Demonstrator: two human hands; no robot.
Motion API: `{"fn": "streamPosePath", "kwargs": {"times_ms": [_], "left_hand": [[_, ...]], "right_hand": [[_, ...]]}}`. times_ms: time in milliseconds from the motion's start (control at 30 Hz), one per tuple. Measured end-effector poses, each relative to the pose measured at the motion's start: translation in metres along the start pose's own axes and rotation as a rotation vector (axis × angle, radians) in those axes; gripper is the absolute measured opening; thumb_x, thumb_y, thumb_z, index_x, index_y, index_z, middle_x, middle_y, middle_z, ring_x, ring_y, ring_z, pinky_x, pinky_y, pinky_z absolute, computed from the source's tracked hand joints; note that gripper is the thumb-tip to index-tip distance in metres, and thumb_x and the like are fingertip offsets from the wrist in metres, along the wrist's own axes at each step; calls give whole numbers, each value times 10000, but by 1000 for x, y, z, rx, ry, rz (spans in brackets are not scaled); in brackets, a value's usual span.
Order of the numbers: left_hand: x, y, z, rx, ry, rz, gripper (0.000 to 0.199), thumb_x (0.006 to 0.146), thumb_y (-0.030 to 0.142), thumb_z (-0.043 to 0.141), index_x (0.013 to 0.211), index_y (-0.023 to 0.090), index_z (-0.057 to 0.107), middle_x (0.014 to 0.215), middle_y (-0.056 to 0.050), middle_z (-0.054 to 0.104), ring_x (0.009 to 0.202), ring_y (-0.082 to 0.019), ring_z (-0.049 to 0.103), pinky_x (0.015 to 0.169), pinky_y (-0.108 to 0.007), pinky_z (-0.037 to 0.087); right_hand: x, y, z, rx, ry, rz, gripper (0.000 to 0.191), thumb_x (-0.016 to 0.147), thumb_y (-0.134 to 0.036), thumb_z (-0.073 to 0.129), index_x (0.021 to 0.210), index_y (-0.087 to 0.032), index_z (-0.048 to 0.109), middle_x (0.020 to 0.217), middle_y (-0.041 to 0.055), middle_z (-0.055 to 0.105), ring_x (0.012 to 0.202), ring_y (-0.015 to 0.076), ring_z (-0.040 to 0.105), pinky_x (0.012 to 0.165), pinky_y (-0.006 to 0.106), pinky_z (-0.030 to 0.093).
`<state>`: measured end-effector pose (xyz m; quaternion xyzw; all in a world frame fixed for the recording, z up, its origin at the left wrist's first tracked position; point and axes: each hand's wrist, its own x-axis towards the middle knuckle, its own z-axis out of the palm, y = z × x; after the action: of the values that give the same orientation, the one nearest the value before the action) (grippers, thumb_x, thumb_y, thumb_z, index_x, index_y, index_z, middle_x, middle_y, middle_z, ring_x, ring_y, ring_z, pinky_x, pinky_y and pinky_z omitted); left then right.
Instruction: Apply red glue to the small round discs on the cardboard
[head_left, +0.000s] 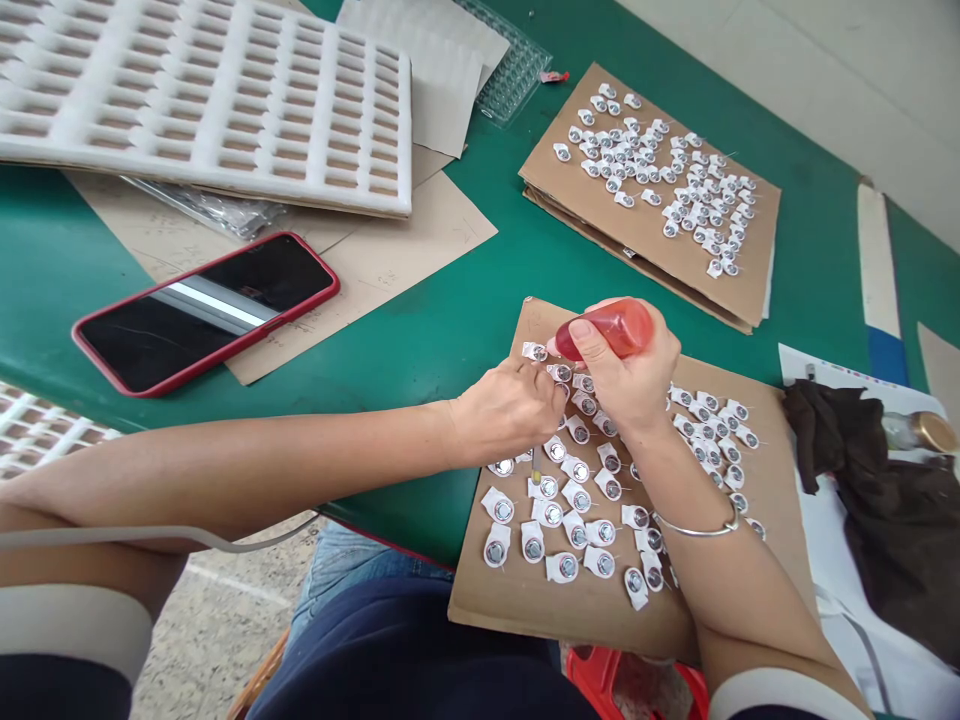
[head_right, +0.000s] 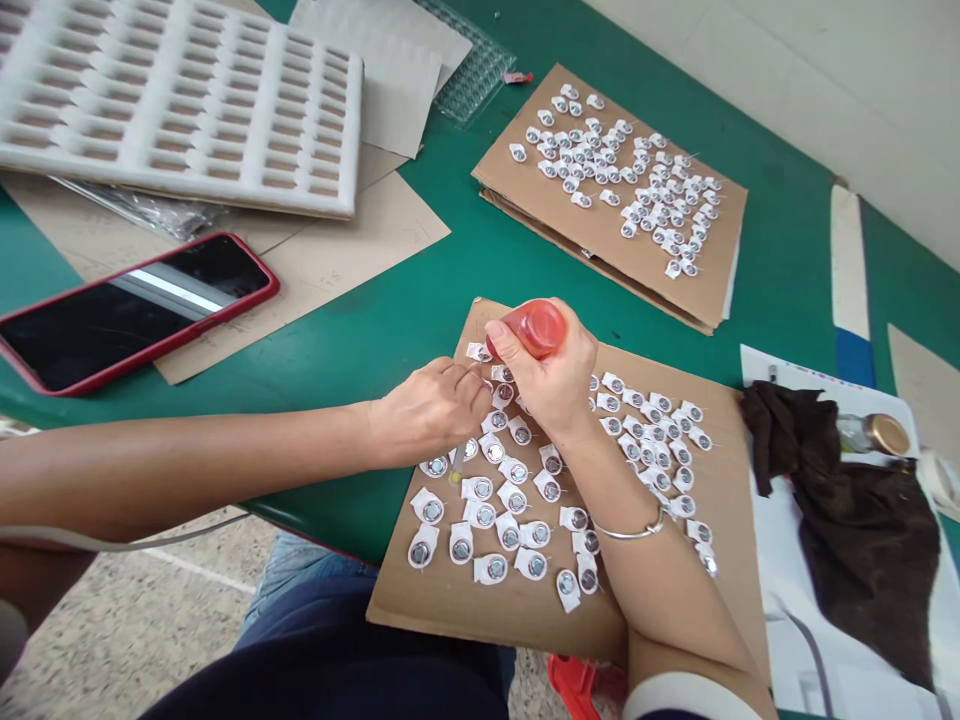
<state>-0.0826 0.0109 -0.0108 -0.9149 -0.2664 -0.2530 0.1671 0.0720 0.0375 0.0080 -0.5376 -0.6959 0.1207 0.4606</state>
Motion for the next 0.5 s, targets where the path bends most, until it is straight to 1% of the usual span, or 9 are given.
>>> {"fn": "streamPosePath", "kwargs": {"times_ms": [133,333,500], "left_hand": [[0,0,0,-1,-3,-1,201,794,16,407,643,124,483,599,-65,568,534,-185,566,508,-300,457],[-1,0,0,-8,-14,-6,202,797,15,400,649,127,479,606,-72,573,544,-184,566,519,-302,448],[-1,0,1,-8,-24,-7,221,799,8,384,640,137,467,599,-68,570,536,-176,557,516,-297,441]], "right_hand": [[-2,3,0,20,-21,38,291,743,-440,677,843,-181,593,806,25,625,635,126,578,638,322,508],[-4,10,4,23,-56,70,370,754,-507,640,923,-185,569,804,39,603,743,178,614,682,367,532],[-4,12,5,16,-46,95,380,750,-519,638,915,-184,567,792,38,597,751,185,618,679,373,536]]}}
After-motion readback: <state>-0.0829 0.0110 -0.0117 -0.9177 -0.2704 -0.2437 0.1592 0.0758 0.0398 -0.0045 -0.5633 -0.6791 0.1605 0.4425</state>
